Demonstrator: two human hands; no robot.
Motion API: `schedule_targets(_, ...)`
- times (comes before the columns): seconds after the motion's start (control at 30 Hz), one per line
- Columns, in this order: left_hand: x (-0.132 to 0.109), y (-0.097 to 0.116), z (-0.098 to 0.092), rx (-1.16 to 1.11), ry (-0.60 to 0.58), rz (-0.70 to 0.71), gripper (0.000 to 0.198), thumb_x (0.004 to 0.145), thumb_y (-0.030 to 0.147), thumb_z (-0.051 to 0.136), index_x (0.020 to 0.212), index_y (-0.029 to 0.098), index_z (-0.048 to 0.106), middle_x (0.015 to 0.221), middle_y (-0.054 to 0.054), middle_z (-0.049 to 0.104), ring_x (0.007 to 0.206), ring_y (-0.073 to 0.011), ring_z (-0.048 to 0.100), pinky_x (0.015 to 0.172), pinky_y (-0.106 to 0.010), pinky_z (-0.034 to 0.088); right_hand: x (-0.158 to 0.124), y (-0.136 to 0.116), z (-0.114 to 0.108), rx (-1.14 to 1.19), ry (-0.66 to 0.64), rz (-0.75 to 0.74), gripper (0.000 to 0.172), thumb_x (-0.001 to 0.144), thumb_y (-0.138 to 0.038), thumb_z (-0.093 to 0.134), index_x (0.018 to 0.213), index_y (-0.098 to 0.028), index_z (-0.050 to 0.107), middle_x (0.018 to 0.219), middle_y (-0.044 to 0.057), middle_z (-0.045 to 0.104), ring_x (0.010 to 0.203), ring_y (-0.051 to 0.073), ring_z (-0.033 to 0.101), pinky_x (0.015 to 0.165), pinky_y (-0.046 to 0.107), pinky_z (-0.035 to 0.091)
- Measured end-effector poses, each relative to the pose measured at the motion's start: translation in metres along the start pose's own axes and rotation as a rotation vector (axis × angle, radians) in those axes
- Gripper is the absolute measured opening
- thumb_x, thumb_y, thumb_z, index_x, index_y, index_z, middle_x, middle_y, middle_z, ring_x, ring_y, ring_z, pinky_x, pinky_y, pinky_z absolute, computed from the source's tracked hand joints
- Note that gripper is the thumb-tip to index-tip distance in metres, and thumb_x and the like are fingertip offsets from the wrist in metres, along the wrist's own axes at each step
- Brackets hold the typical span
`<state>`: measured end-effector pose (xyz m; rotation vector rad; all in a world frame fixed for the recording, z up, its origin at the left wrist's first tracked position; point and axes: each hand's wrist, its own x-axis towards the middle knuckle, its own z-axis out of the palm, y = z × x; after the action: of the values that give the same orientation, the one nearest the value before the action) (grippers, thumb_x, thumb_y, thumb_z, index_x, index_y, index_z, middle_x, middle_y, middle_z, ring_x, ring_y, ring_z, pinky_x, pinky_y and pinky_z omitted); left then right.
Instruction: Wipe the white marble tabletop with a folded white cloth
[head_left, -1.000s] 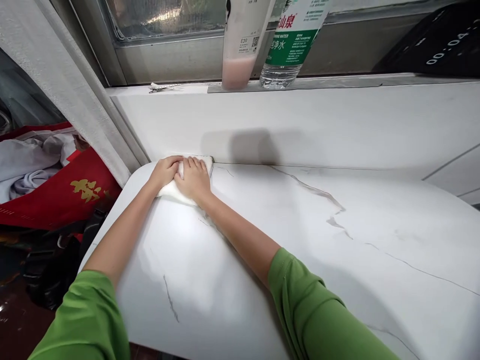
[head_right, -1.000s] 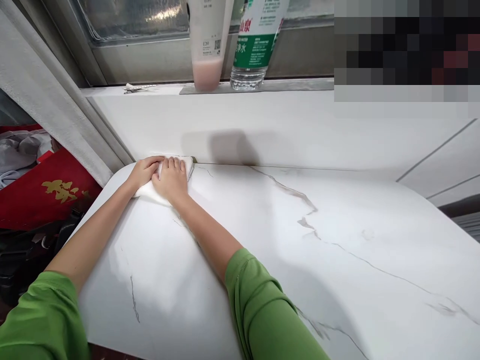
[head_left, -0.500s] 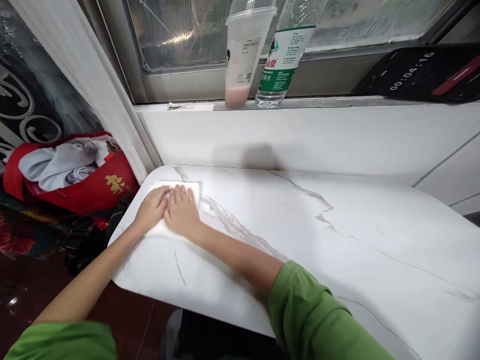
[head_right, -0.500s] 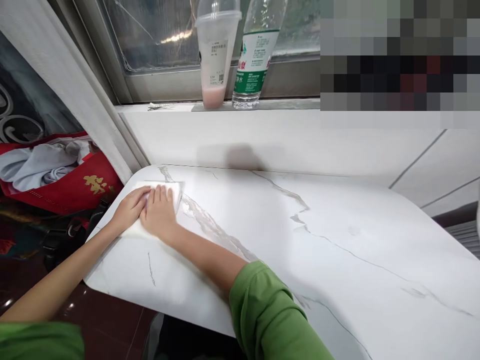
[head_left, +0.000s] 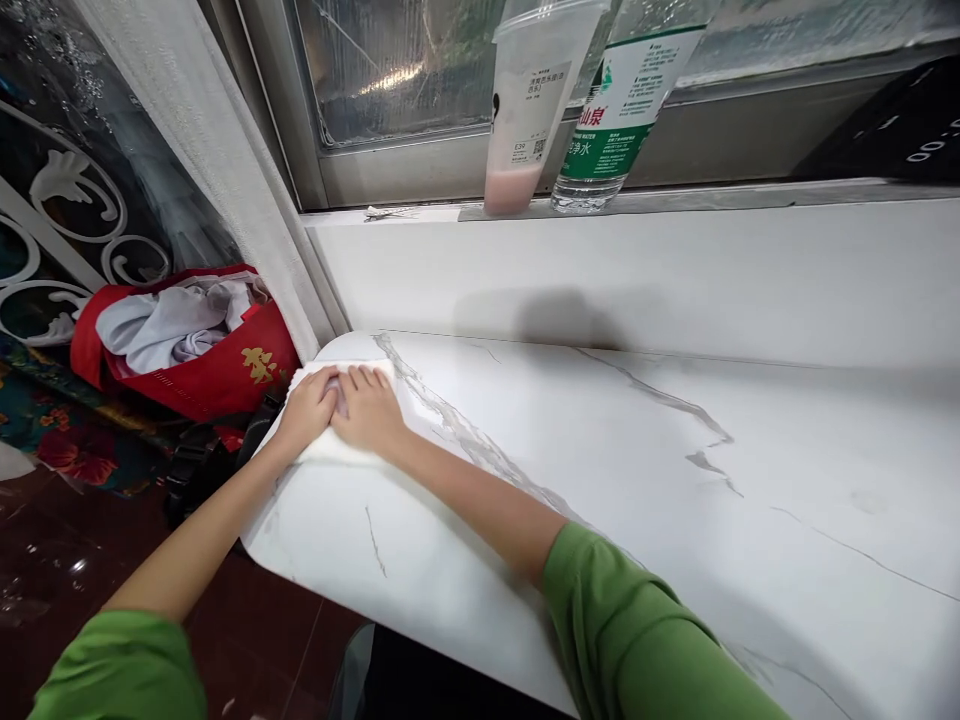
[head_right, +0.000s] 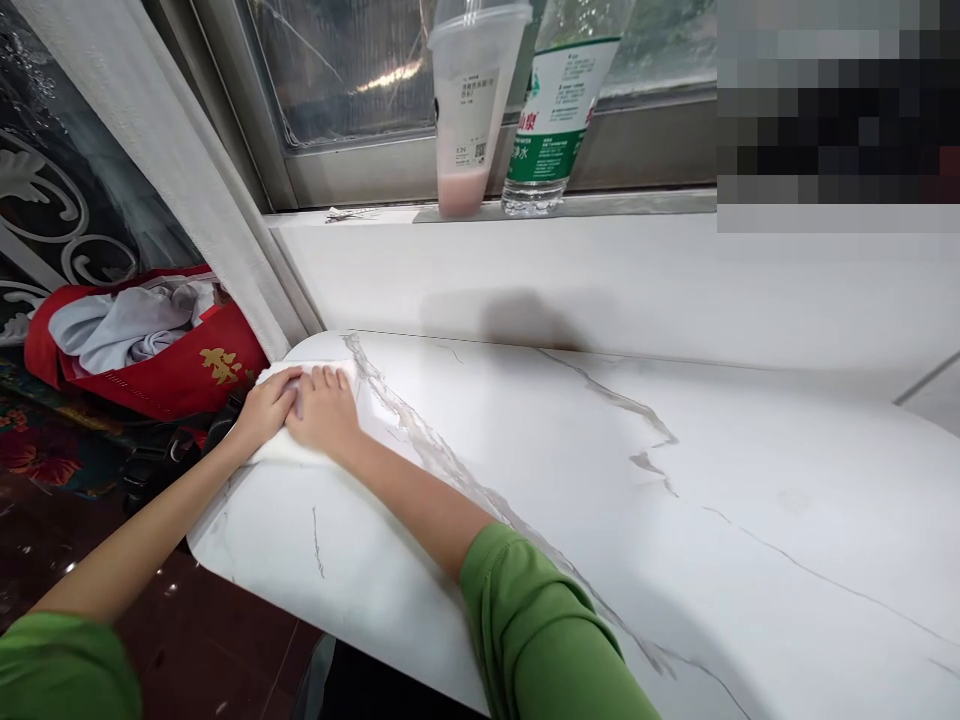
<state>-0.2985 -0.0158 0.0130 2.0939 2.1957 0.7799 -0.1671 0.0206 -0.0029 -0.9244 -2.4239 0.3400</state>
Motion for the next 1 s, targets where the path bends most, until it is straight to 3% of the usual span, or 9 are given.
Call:
schedule_targets(0.13, 0.082, -0.002, 0.032, -0.067, -0.052, 0.027, 0.041, 0.081, 0.017, 0.037, 0.114, 0.015, 0.063, 0.120, -0.007, 0.066, 0.113, -0.0214, 0.058, 0.102, -0.034, 0.042, 0.044, 0.049, 0.000, -0.050, 0.074, 0.159, 0.050, 0.089, -0.032, 0.045, 0.130, -0.005, 0.052, 0.136, 0.018, 0.052, 0.129, 0.030, 0.041, 0.113, 0.043, 0.021)
schedule_targets(0.23, 0.124, 0.001, 0.051, -0.095, -0.091, 0.033, 0.042, 0.081, 0.014, 0.036, 0.112, 0.016, 0.065, 0.118, -0.006, 0.067, 0.111, -0.0202, 0.060, 0.100, -0.031, 0.043, 0.062, 0.071, 0.002, -0.097, 0.149, 0.265, 0.046, 0.090, -0.030, 0.044, 0.127, -0.004, 0.054, 0.132, 0.020, 0.055, 0.127, 0.029, 0.042, 0.111, 0.043, 0.022)
schedule_targets(0.33, 0.139, 0.003, 0.057, -0.087, -0.168, 0.069, 0.043, 0.083, 0.018, 0.038, 0.118, 0.017, 0.062, 0.125, -0.005, 0.064, 0.115, -0.0212, 0.057, 0.103, -0.033, 0.041, 0.067, 0.078, 0.003, -0.122, 0.195, 0.299, 0.045, 0.090, -0.029, 0.043, 0.125, -0.005, 0.055, 0.127, 0.020, 0.058, 0.124, 0.030, 0.044, 0.110, 0.044, 0.024)
schedule_targets(0.43, 0.134, 0.004, 0.053, -0.065, -0.223, 0.129, 0.044, 0.085, 0.024, 0.038, 0.125, 0.015, 0.056, 0.132, -0.007, 0.059, 0.122, -0.0221, 0.052, 0.108, -0.036, 0.035, 0.064, 0.077, 0.001, -0.135, 0.200, 0.277, 0.045, 0.090, -0.029, 0.044, 0.126, -0.005, 0.054, 0.131, 0.020, 0.056, 0.126, 0.029, 0.043, 0.111, 0.044, 0.023)
schedule_targets(0.57, 0.100, 0.008, 0.044, -0.007, -0.228, 0.155, 0.046, 0.091, 0.028, 0.030, 0.131, 0.015, 0.050, 0.141, -0.009, 0.050, 0.133, -0.0219, 0.042, 0.115, -0.042, 0.023, 0.040, 0.066, -0.008, -0.127, 0.112, 0.193, 0.049, 0.090, -0.030, 0.044, 0.131, -0.005, 0.050, 0.140, 0.020, 0.049, 0.133, 0.027, 0.039, 0.113, 0.042, 0.022)
schedule_targets(0.7, 0.028, 0.026, 0.034, 0.095, -0.231, 0.193, 0.052, 0.094, 0.031, 0.024, 0.138, 0.007, 0.040, 0.149, -0.016, 0.038, 0.141, -0.0248, 0.029, 0.116, -0.047, 0.018, -0.015, 0.045, -0.023, -0.107, 0.023, 0.063, 0.054, 0.090, -0.032, 0.043, 0.137, -0.004, 0.045, 0.145, 0.019, 0.044, 0.137, 0.027, 0.035, 0.115, 0.044, 0.020)
schedule_targets(0.87, -0.084, 0.073, 0.023, 0.158, -0.155, 0.180, 0.060, 0.097, 0.036, 0.018, 0.140, -0.002, 0.036, 0.147, -0.023, 0.038, 0.141, -0.0291, 0.028, 0.116, -0.051, 0.021, -0.108, 0.023, -0.058, -0.029, -0.097, -0.181, 0.062, 0.089, -0.034, 0.045, 0.139, 0.001, 0.042, 0.147, 0.020, 0.040, 0.139, 0.029, 0.031, 0.118, 0.044, 0.016)
schedule_targets(0.93, -0.114, 0.094, 0.020, 0.132, -0.164, 0.239, 0.061, 0.098, 0.041, 0.022, 0.144, 0.002, 0.033, 0.148, -0.021, 0.036, 0.142, -0.0279, 0.026, 0.115, -0.050, 0.025, -0.142, 0.020, -0.075, 0.004, -0.133, -0.212, 0.062, 0.089, -0.035, 0.044, 0.140, 0.000, 0.041, 0.148, 0.020, 0.038, 0.141, 0.028, 0.028, 0.119, 0.045, 0.016)
schedule_targets(1.0, -0.130, 0.112, 0.019, 0.094, -0.182, 0.302, 0.060, 0.098, 0.042, 0.026, 0.147, 0.009, 0.029, 0.150, -0.017, 0.034, 0.142, -0.0264, 0.025, 0.115, -0.049, 0.028, -0.169, 0.021, -0.089, 0.020, -0.152, -0.181, 0.061, 0.090, -0.035, 0.042, 0.142, -0.003, 0.039, 0.150, 0.018, 0.035, 0.142, 0.027, 0.025, 0.119, 0.046, 0.016)
